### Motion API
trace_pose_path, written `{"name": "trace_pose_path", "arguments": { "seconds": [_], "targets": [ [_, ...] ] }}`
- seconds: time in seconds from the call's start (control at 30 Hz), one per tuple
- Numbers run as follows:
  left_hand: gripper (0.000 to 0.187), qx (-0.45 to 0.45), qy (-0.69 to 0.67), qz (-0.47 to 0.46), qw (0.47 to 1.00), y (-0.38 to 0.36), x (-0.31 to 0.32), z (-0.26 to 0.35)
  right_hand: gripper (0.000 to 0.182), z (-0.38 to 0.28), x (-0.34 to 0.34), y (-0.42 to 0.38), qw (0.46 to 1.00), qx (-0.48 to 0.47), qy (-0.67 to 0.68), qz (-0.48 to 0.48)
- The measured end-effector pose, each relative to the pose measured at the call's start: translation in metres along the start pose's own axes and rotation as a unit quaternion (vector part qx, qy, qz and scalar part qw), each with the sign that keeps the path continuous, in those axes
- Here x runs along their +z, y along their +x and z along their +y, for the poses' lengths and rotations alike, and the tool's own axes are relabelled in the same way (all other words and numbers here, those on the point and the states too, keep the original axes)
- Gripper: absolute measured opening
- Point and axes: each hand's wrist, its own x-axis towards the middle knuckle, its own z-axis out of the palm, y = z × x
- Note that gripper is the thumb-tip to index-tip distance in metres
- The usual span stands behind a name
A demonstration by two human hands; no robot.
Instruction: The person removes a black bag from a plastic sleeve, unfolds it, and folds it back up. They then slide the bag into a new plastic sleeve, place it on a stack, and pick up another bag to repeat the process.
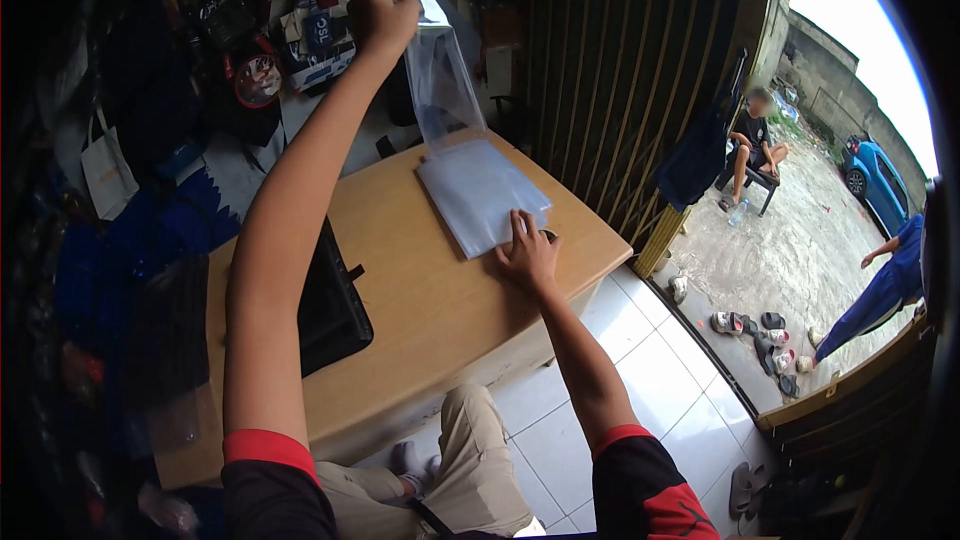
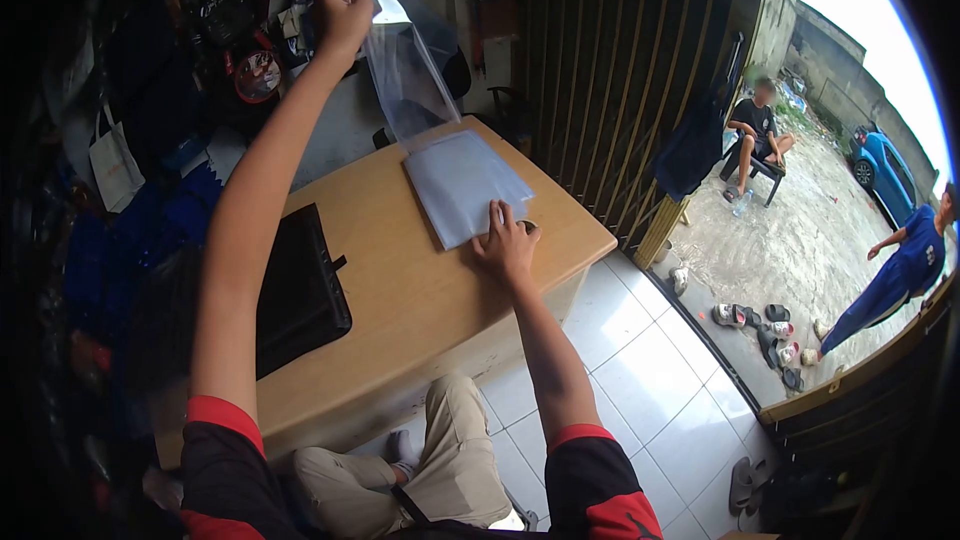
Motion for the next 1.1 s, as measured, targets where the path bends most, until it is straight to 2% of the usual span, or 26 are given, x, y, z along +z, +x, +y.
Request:
{"name": "trace_pose_path", "arguments": {
  "seconds": [0.03, 0.07, 0.1, 0.13, 0.17, 0.2, 0.27, 0.3, 0.37, 0.43, 0.47, 0.5, 0.53, 0.57, 0.6, 0.63, 0.67, 0.73, 0.77, 0.8, 0.87, 0.93, 0.97, 1.03, 1.07, 1.1],
  "targets": [
    [0.015, -0.016, -0.025, 0.001, 1.000, 0.010, -0.021, 0.004, 0.079, 0.000, 0.001, 0.000, 1.000, 0.002, 0.000, 0.002],
    [0.012, -0.078, -0.083, -0.022, 0.993, 0.014, -0.054, 0.022, 0.079, 0.002, 0.004, 0.000, 1.000, -0.004, 0.007, 0.004],
    [0.013, -0.026, -0.129, -0.009, 0.991, 0.019, -0.075, -0.001, 0.079, 0.005, 0.010, 0.000, 1.000, -0.013, 0.007, 0.024],
    [0.020, -0.144, -0.231, -0.064, 0.960, 0.017, -0.113, 0.004, 0.080, 0.006, 0.013, 0.001, 0.999, -0.020, 0.010, 0.047],
    [0.025, -0.213, -0.245, -0.063, 0.944, 0.004, -0.155, 0.040, 0.079, 0.005, 0.008, 0.001, 0.999, -0.017, 0.013, 0.033],
    [0.029, -0.218, -0.236, -0.050, 0.946, -0.010, -0.191, 0.034, 0.079, 0.004, 0.003, -0.001, 1.000, -0.014, 0.018, 0.019],
    [0.031, -0.302, -0.157, -0.005, 0.940, -0.053, -0.262, 0.024, 0.079, 0.007, 0.005, 0.000, 0.999, -0.024, 0.021, 0.010],
    [0.029, -0.362, -0.117, 0.035, 0.924, -0.084, -0.296, 0.016, 0.078, 0.009, 0.007, -0.001, 0.999, -0.030, 0.039, 0.014],
    [0.019, -0.469, -0.126, 0.033, 0.874, -0.157, -0.359, -0.006, 0.077, 0.006, 0.008, 0.003, 0.997, -0.043, 0.061, 0.017],
    [0.014, -0.549, -0.093, 0.051, 0.829, -0.233, -0.402, -0.024, 0.072, 0.003, 0.003, -0.003, 0.999, -0.023, 0.001, 0.041],
    [0.012, -0.586, -0.085, 0.050, 0.804, -0.266, -0.420, -0.023, 0.065, 0.003, 0.001, -0.005, 0.999, -0.021, 0.019, 0.045],
    [0.012, -0.613, -0.052, 0.052, 0.786, -0.288, -0.431, -0.016, 0.064, 0.010, 0.009, -0.007, 0.994, -0.048, 0.000, 0.099],
    [0.015, -0.639, -0.019, 0.055, 0.767, -0.301, -0.436, -0.004, 0.064, 0.004, 0.010, -0.011, 0.985, -0.078, -0.017, 0.153],
    [0.022, -0.621, 0.042, 0.014, 0.782, -0.312, -0.442, 0.006, 0.064, -0.002, 0.013, -0.022, 0.986, -0.092, -0.019, 0.135],
    [0.030, -0.594, 0.055, 0.006, 0.803, -0.322, -0.445, 0.014, 0.060, -0.016, -0.005, -0.040, 0.982, -0.110, 0.035, 0.150],
    [0.033, -0.599, 0.040, -0.023, 0.800, -0.319, -0.447, 0.030, 0.057, -0.032, -0.023, -0.057, 0.974, -0.125, 0.087, 0.167],
    [0.037, -0.602, 0.020, -0.050, 0.796, -0.315, -0.450, 0.042, 0.057, -0.048, -0.031, -0.078, 0.976, -0.137, 0.078, 0.152],
    [0.047, -0.583, 0.013, -0.046, 0.811, -0.329, -0.458, 0.043, 0.051, -0.086, -0.041, -0.142, 0.915, -0.114, 0.348, 0.167],
    [0.048, -0.561, 0.044, -0.037, 0.826, -0.328, -0.459, 0.056, 0.050, -0.105, -0.041, -0.183, 0.866, -0.016, 0.489, 0.100],
    [0.047, -0.507, 0.065, -0.035, 0.859, -0.348, -0.465, 0.047, 0.049, -0.123, -0.041, -0.227, 0.786, 0.090, 0.610, 0.031],
    [0.051, -0.509, 0.123, -0.046, 0.851, -0.353, -0.472, 0.058, 0.062, -0.157, -0.043, -0.300, 0.709, 0.168, 0.685, -0.025],
    [0.056, -0.485, 0.153, -0.072, 0.858, -0.354, -0.479, 0.061, 0.078, -0.186, -0.076, -0.343, 0.543, 0.272, 0.772, -0.189],
    [0.058, -0.486, 0.170, -0.099, 0.851, -0.353, -0.483, 0.064, 0.078, -0.186, -0.081, -0.354, 0.541, 0.285, 0.768, -0.190],
    [0.055, -0.499, 0.182, -0.141, 0.835, -0.341, -0.488, 0.067, 0.092, -0.174, -0.090, -0.364, 0.321, 0.301, 0.801, -0.407],
    [0.052, -0.501, 0.195, -0.170, 0.826, -0.334, -0.489, 0.069, 0.094, -0.166, -0.090, -0.368, 0.391, 0.253, 0.773, -0.431],
    [0.038, -0.570, 0.092, -0.098, 0.811, -0.324, -0.487, 0.079, 0.095, -0.159, -0.094, -0.364, 0.489, 0.197, 0.718, -0.454]
  ]
}}
